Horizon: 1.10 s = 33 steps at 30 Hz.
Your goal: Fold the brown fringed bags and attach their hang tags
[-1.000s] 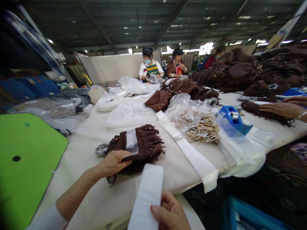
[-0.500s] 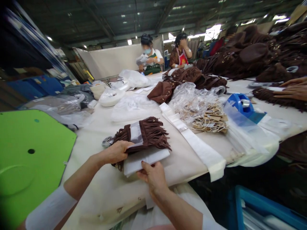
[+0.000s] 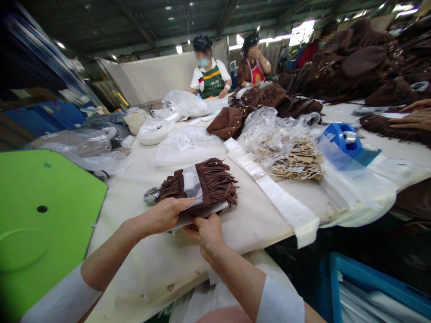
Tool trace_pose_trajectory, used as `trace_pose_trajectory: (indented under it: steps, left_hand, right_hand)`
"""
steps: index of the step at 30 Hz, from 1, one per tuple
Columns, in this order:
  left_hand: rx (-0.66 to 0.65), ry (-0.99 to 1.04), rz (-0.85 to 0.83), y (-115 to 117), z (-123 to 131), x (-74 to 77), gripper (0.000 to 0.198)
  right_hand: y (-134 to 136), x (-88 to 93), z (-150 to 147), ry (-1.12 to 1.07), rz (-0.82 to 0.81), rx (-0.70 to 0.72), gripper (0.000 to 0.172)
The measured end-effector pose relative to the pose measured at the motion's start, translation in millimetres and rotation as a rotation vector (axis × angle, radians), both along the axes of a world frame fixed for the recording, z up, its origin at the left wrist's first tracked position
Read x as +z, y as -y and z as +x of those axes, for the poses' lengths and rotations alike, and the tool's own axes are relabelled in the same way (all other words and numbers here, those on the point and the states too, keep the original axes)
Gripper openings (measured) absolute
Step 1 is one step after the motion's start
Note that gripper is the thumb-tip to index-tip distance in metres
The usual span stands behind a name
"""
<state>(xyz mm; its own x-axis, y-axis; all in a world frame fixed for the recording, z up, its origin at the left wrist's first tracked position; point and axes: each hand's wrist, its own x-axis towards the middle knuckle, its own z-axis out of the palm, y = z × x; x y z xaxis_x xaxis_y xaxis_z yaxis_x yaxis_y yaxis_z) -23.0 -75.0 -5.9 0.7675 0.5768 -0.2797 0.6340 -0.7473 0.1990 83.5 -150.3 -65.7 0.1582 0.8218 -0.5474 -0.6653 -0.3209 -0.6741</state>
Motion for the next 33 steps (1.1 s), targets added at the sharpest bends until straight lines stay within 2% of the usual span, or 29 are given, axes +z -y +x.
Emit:
trace_pose_trajectory:
  steps: [6, 9, 12, 15, 17, 21, 23, 25, 27, 29, 33]
  left_hand:
    - [0.015, -0.038, 0.076, 7.0, 3.4, -9.4, 0.052]
    - [0.044, -0.044, 0.133, 14.1, 5.0, -16.7, 0.057]
    - [0.073, -0.032, 0.193, 24.4, 4.6, -28.6, 0.062]
    - [0.12, -0.008, 0.256, 36.1, 1.4, -44.8, 0.066]
    - [0.136, 0.036, 0.337, 42.8, -1.6, -56.5, 0.066]
    - [0.093, 0.13, 0.635, 51.4, -3.8, -77.7, 0.058]
    - [0.089, 0.136, 0.747, 53.8, -1.6, -85.3, 0.053]
    - [0.108, 0.142, 0.818, 55.5, 1.7, -90.4, 0.049]
    - [0.132, 0.154, 0.861, 56.9, 4.2, -93.8, 0.047]
    - [0.147, 0.162, 0.884, 58.2, 4.8, -96.7, 0.045]
    - [0.156, 0.218, 0.916, 60.6, 4.0, -103.3, 0.041]
  right_hand:
    - [-7.2, 0.7, 1.8, 0.02, 0.006, 0.05, 0.024]
    - [-10.7, -2.9, 2.6, 0.077, -0.017, 0.109, 0.016]
    - [-12.2, -8.4, 4.2, 0.155, -0.032, 0.19, 0.003]
    - [-11.0, -10.1, 8.2, 0.232, -0.028, 0.273, 0.007]
    - [-5.8, -7.4, 14.5, 0.27, -0.013, 0.348, 0.007]
    - [15.9, 3.5, 39.1, 0.379, 0.004, 0.52, 0.009]
    - [23.9, 7.7, 54.5, 0.671, 0.174, 0.481, 0.011]
    - [23.5, 7.9, 68.0, 1.129, 0.545, 0.377, 0.012]
    - [14.8, 2.4, 77.4, 1.529, 0.922, 0.338, 0.031]
    - [2.0, -8.2, 83.1, 1.721, 1.117, 0.396, 0.043]
    - [-17.4, -31.2, 90.2, 1.777, 1.244, 0.4, 0.031]
